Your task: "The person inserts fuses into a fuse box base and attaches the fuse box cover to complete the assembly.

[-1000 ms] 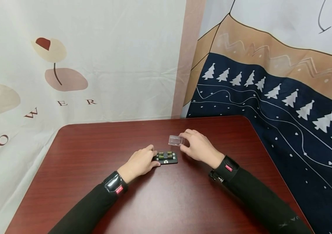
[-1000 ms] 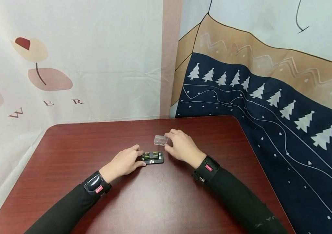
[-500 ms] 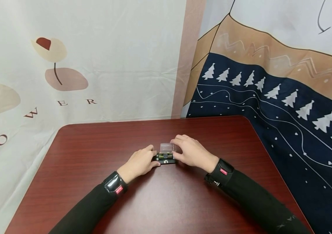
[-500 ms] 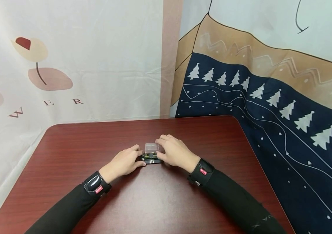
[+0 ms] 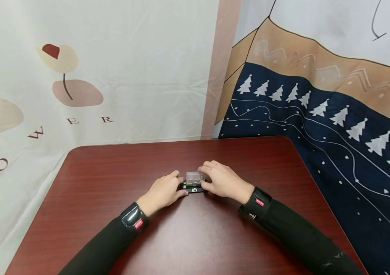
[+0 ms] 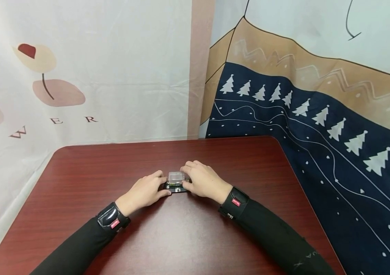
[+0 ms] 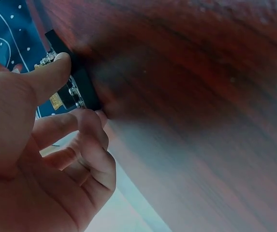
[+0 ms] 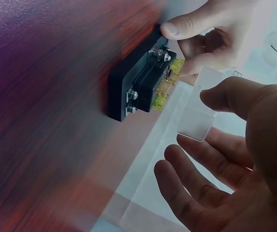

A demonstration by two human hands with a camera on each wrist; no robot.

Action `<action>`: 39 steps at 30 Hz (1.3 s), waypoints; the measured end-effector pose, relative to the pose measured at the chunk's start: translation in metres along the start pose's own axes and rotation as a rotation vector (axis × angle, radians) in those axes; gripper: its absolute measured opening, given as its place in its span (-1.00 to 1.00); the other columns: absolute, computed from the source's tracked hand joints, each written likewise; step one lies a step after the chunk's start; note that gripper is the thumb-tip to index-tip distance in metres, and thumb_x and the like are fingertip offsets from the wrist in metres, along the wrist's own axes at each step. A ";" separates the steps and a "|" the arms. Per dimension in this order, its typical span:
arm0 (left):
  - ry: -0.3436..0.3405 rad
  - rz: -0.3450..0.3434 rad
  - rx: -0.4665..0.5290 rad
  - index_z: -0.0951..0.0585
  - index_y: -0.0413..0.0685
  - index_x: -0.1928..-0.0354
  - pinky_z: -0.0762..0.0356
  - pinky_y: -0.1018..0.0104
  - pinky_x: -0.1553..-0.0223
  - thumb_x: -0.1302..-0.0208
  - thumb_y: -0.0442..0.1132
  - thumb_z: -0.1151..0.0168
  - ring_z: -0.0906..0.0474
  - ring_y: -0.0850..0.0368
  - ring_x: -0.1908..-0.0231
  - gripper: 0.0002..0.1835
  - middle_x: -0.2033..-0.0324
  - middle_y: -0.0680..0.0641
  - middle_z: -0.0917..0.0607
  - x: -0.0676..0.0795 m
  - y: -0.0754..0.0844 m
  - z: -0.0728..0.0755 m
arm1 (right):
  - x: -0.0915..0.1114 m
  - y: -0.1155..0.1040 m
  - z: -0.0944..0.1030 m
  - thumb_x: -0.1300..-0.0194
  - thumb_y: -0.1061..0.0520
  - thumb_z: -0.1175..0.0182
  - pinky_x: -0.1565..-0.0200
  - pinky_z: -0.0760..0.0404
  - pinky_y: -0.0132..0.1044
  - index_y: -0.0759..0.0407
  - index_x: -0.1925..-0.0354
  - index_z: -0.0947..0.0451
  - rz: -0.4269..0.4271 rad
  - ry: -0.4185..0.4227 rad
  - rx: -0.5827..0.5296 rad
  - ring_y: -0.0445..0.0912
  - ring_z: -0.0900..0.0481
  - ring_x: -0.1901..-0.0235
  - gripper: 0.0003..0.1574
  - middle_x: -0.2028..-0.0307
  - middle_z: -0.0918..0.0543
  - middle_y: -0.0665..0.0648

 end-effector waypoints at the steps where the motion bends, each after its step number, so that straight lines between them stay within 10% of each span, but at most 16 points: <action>1: 0.001 0.001 0.001 -0.77 -0.06 -0.21 -0.74 -0.03 0.27 -0.45 0.15 -0.50 -0.59 0.04 0.38 -0.49 0.15 0.00 -0.56 0.000 0.000 0.000 | 0.000 0.000 -0.001 -0.45 -0.02 -0.44 0.06 -0.67 -0.16 0.10 -0.27 -0.72 0.005 0.001 0.002 -0.10 -0.58 0.03 -0.50 -0.04 -0.71 0.01; 39: 0.114 -0.078 0.086 -0.71 -0.04 -0.35 -0.81 -0.06 0.08 -0.49 -0.05 -0.49 -0.81 -0.01 0.03 -0.52 -0.12 -0.01 -0.74 -0.006 0.006 0.014 | -0.003 0.004 -0.022 -0.47 -0.03 -0.45 0.01 -0.78 -0.07 0.09 -0.25 -0.75 0.049 -0.005 0.037 -0.02 -0.68 -0.07 -0.53 -0.03 -0.74 0.03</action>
Point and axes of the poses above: each hand's wrist, its own x-axis away from the middle knuckle, its own z-axis out of the back of the hand, y = z × x, the point moved 4 cm from there along -x, towards the middle knuckle
